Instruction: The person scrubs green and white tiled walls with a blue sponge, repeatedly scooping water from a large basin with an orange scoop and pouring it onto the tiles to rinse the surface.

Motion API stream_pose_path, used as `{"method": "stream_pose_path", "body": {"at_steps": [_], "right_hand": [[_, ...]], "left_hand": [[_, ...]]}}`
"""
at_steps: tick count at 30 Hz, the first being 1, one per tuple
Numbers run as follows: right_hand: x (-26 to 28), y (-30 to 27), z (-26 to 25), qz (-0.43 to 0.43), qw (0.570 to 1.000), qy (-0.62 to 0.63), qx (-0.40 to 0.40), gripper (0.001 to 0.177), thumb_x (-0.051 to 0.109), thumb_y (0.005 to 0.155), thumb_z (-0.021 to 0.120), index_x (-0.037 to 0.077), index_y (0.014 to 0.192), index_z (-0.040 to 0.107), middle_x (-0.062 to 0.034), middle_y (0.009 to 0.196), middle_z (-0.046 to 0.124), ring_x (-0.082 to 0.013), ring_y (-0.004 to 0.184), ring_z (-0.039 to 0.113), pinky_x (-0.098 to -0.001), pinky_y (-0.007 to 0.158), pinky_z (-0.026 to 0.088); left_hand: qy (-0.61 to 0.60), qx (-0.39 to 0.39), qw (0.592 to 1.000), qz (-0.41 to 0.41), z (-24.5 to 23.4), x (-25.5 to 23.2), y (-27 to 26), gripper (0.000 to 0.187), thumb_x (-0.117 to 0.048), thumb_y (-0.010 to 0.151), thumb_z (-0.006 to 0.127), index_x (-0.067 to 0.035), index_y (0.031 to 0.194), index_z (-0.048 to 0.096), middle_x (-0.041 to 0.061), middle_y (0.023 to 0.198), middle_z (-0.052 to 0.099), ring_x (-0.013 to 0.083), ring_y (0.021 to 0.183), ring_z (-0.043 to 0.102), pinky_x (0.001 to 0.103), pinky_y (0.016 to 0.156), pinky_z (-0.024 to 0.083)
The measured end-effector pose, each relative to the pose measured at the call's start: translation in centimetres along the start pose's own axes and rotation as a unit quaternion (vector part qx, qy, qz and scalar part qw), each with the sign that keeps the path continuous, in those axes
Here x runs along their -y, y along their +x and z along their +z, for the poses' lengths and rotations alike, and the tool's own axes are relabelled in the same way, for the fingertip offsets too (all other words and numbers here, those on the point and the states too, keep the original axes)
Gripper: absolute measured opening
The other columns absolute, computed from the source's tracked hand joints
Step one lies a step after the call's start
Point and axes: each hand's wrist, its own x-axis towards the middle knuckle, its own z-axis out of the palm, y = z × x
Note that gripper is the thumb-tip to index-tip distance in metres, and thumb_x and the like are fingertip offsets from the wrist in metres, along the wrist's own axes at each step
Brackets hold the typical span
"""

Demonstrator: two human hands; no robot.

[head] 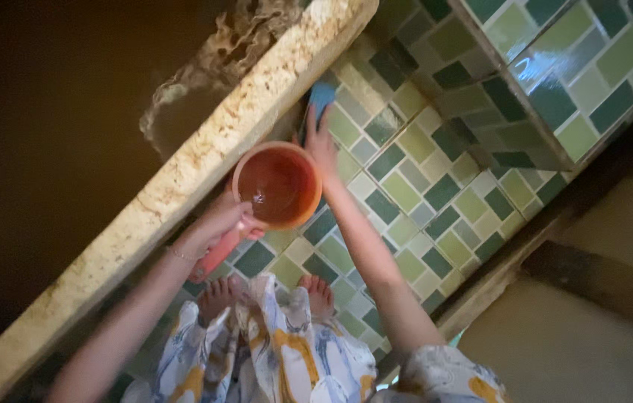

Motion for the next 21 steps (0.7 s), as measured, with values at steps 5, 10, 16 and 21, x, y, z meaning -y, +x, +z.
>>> {"method": "stream_pose_path", "body": {"at_steps": [5, 10, 16, 21], "right_hand": [[-4.1, 2.3, -4.0, 0.010, 0.971, -0.207, 0.116, 0.078, 0.022, 0.093, 0.067, 0.014, 0.162, 0.032, -0.0214, 0.170, 0.019, -0.0415, 0.097, 0.069, -0.0492, 0.074, 0.059], [-8.8, 12.3, -5.4, -0.007, 0.988, -0.151, -0.030, 0.082, 0.029, 0.090, 0.075, 0.009, 0.158, 0.034, -0.0302, 0.163, 0.016, -0.0424, 0.094, 0.071, -0.0450, 0.071, 0.060], [-2.0, 5.1, -2.2, -0.025, 0.989, -0.142, -0.009, 0.079, 0.010, 0.090, 0.064, -0.006, 0.159, 0.028, -0.0405, 0.164, 0.009, -0.0483, 0.101, 0.069, -0.0456, 0.076, 0.061], [0.4, -1.1, -4.8, -0.133, 0.938, -0.223, 0.229, 0.067, 0.004, 0.097, 0.056, 0.007, 0.161, 0.035, -0.0339, 0.168, 0.022, -0.0364, 0.076, 0.073, -0.0462, 0.064, 0.060]], "left_hand": [[0.004, -0.020, 1.000, -0.022, 0.1, -0.2, -0.4, 0.073, 0.006, 0.080, 0.049, -0.010, 0.148, 0.028, 0.027, 0.100, 0.063, 0.0373, 0.063, 0.070, 0.043, 0.050, 0.062], [0.006, -0.027, 0.999, -0.040, 1.0, -1.7, -1.4, 0.071, 0.003, 0.084, 0.050, -0.009, 0.151, 0.028, 0.032, 0.109, 0.063, 0.0368, 0.067, 0.073, 0.042, 0.052, 0.065], [0.023, -0.027, 0.999, -0.007, 1.9, -3.2, -2.9, 0.078, 0.003, 0.082, 0.049, -0.018, 0.152, 0.019, 0.023, 0.116, 0.061, 0.0337, 0.067, 0.074, 0.043, 0.052, 0.065], [0.038, -0.018, 0.999, -0.020, 1.8, -2.3, -3.3, 0.076, 0.002, 0.084, 0.047, -0.017, 0.154, 0.025, 0.025, 0.107, 0.067, 0.0310, 0.062, 0.071, 0.040, 0.049, 0.061]]}}
